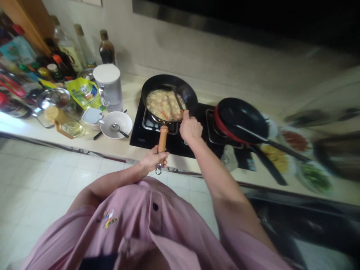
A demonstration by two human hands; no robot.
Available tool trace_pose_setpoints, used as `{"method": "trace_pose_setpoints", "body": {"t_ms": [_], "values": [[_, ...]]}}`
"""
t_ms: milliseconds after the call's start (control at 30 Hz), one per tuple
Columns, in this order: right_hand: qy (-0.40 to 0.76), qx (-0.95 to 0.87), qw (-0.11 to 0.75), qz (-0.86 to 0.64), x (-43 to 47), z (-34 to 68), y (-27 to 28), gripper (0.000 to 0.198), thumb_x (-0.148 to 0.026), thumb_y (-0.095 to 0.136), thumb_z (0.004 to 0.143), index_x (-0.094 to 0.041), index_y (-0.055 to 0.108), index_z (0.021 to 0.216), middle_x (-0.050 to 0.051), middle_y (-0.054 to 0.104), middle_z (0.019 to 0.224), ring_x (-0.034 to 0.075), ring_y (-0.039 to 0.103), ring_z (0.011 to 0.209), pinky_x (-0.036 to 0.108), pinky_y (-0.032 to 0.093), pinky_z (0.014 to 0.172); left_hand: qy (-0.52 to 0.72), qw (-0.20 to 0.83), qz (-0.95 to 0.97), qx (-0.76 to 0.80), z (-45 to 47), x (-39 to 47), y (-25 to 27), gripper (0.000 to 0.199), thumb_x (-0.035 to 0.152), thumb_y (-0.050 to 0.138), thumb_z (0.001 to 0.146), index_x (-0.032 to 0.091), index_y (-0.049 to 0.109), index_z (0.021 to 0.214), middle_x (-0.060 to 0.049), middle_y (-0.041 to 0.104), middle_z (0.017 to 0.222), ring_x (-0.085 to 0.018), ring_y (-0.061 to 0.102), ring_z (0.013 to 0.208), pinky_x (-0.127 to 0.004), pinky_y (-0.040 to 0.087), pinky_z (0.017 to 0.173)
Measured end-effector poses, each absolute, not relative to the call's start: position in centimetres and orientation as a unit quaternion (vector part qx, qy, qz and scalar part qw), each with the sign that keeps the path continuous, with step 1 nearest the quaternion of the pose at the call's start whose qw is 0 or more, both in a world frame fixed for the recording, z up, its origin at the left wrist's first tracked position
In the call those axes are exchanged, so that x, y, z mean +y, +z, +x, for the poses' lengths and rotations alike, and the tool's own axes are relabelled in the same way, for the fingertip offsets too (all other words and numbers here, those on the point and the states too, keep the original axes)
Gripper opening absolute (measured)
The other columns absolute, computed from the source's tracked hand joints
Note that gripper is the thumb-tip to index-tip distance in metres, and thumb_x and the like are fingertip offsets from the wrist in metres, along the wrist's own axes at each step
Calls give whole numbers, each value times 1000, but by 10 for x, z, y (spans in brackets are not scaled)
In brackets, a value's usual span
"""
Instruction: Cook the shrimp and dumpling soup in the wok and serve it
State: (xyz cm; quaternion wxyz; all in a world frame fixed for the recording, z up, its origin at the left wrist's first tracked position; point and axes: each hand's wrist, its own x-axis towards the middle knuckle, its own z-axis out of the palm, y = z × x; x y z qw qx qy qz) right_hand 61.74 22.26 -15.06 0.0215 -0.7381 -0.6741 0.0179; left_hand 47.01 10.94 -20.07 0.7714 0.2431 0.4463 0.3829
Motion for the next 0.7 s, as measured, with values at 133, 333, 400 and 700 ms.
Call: {"method": "trace_pose_setpoints", "body": {"t_ms": [133,333,400,700], "values": [[12,-695,-19,-719,212,612,-155,58,-18,28,98,-19,29,156,20,59,116,28,67,93,41,50,81,381,772,243,447,470,109,-200,33,15,69,80,21,42,98,7,51,65,-7,50,45,-21,47,45],[14,-680,-15,-733,203,613,-162,56,-22,26,101,-20,26,157,19,58,116,28,68,92,40,51,80,380,772,245,447,469,109,-201,36,18,72,79,21,42,99,7,51,64,-7,50,44,-21,47,45],[14,-677,-5,-736,208,609,-165,56,-20,25,100,-19,25,156,19,58,117,28,68,91,39,51,79,381,773,243,445,468,109,-203,38,18,73,78,21,42,99,7,52,64,-8,51,45,-21,48,45],[47,-680,19,-731,211,590,-172,55,-17,24,100,-15,25,155,20,55,119,25,67,92,37,51,80,379,770,251,447,468,111,-206,38,19,73,79,20,43,102,5,57,65,-11,57,47,-25,54,47]]}}
